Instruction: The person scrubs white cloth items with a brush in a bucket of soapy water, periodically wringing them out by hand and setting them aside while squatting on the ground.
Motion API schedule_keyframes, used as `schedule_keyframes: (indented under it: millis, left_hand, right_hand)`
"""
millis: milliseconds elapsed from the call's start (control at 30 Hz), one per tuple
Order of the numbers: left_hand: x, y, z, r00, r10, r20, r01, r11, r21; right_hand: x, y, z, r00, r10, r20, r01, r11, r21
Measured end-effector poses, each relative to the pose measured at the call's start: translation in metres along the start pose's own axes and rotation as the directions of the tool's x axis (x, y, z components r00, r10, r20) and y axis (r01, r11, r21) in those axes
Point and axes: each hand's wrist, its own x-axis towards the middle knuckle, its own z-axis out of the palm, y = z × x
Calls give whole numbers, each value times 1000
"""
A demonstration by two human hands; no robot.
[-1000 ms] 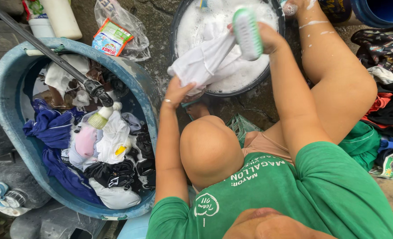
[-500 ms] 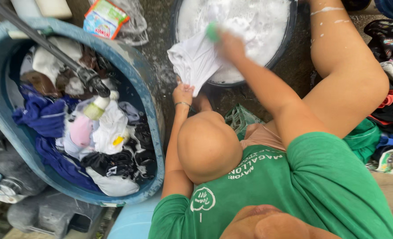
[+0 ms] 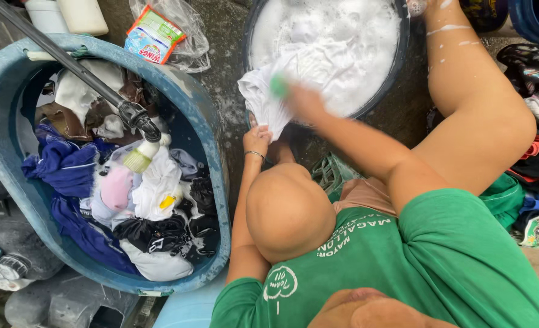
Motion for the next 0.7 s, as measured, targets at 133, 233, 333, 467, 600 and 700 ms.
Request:
schedule_keyframes:
  millis: [133,233,333,467,600,700]
  left_hand:
    - [-7,-14,-1,994,-102,29,105,987,-125]
    - [-9,-12,-2,999,-12,38,15,997,-73]
    - [-4,-7,2,997,-70,14,70,997,20]
    - [1,-13,0,998,3,59,4,995,-104]
    - [-6,-12,0,999,-26,47,27,999,-26]
    - [27,16,-4,985,107,138,-137,964,229]
  right_hand:
    - [-33,-9,20,931,-314,-186,324,946,23]
    - [17,47,-26,984,120,-131,-109,990,90]
    - [12,25,-30,950,127,-285,-77,981,180]
    - [-39,-13,10,984,-168,-57,169,985,19]
    - [28,100,-56,881,447,-156,-348,835,427]
    - [51,157,-108,816,200,-543,18,929,369]
